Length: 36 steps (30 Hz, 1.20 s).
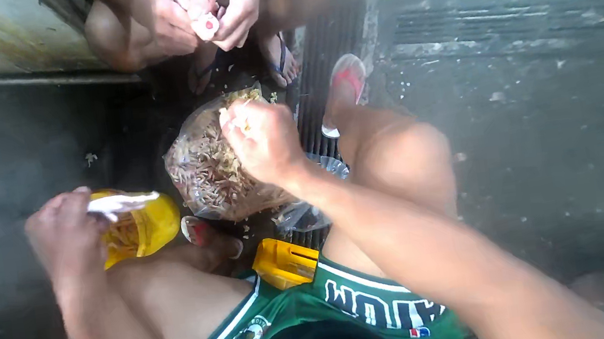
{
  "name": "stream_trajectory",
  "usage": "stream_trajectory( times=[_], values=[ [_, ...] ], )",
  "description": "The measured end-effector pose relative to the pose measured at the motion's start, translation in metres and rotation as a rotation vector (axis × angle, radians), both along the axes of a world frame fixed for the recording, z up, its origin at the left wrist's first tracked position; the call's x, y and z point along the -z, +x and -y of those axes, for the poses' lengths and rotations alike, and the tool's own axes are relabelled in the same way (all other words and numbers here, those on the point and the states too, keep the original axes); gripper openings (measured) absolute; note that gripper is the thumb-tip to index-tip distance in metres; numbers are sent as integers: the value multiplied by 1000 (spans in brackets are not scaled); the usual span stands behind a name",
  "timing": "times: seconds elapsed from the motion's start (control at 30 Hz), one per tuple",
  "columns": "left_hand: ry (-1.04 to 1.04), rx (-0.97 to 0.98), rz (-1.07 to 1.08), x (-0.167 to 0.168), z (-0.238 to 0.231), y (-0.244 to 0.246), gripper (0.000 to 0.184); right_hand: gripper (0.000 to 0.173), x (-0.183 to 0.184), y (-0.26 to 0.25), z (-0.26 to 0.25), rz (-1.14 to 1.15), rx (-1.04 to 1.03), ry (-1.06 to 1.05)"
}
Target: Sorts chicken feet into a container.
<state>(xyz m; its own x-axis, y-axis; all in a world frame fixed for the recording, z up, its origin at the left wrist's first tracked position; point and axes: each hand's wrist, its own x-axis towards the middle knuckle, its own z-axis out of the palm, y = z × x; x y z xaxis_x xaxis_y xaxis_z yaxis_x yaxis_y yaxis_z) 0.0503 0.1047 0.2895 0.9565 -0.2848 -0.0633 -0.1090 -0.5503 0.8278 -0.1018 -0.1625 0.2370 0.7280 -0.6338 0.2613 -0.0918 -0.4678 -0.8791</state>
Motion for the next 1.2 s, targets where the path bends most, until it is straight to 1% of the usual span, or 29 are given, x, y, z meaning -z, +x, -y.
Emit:
stream_trajectory(
  times=[0.03,0.07,0.1,0.17,0.2,0.23,0.3,0.4,0.47,0.53,0.57,0.6,0.63,0.7,0.73,0.77,0.87,0.97,1.03,1.07,1.1,1.13,1.17,1.2],
  values=[
    [183,-36,69,-6,-8,7,29,21,-6,-4,11,-4,11,69],
    [430,-71,112,-15,-12,12,36,21,-13,-8,20,-16,12,151],
    [641,-95,111,-18,-18,20,45,20,-19,-14,27,-23,4,247],
    [962,-70,-9,-4,-41,48,60,19,-22,-22,32,15,-32,434],
    [1096,-28,-87,8,-52,62,66,18,-22,-26,32,34,-57,503],
    [1200,26,-142,19,-56,72,68,18,-22,-29,32,56,-84,553],
    [1301,151,-182,29,-36,73,64,20,-23,-32,29,89,-128,620],
    [1236,382,-133,50,15,57,51,21,-27,-34,28,66,-185,647],
    [1145,624,-152,77,50,47,39,21,-27,-33,29,45,-235,643],
    [1065,880,-206,125,74,43,33,20,-26,-31,30,37,-276,644],
    [1062,974,-230,151,85,40,32,20,-25,-29,31,35,-282,655],
    [1080,1019,-262,165,100,32,31,21,-24,-28,31,29,-287,673],
    [1137,1006,-315,164,119,17,29,20,-23,-28,32,23,-287,700],
    [1240,897,-438,147,159,-13,31,19,-20,-28,37,2,-274,753],
    [1251,847,-488,148,171,-21,33,18,-18,-28,41,-17,-256,778],
    [1257,825,-525,158,177,-23,38,19,-16,-28,44,-38,-240,797],
    [1218,723,-599,188,177,-31,42,23,-14,-25,54,-88,-263,810],
    [1123,601,-647,195,174,-39,45,21,-17,-23,50,-91,-301,771],
    [1136,569,-660,200,173,-42,44,21,-16,-22,47,-83,-357,769],
    [1170,584,-689,207,171,-41,44,22,-14,-21,47,-63,-387,763],
    [1197,619,-708,223,163,-38,44,22,-11,-20,46,-37,-406,739],
    [1169,627,-632,251,143,-39,41,22,-8,-18,46,-30,-420,710],
    [1054,570,-377,295,112,-47,33,23,-5,-15,48,-43,-451,673],
    [1016,558,-337,321,98,-43,31,24,-3,-12,50,-54,-467,661]
  ],
)
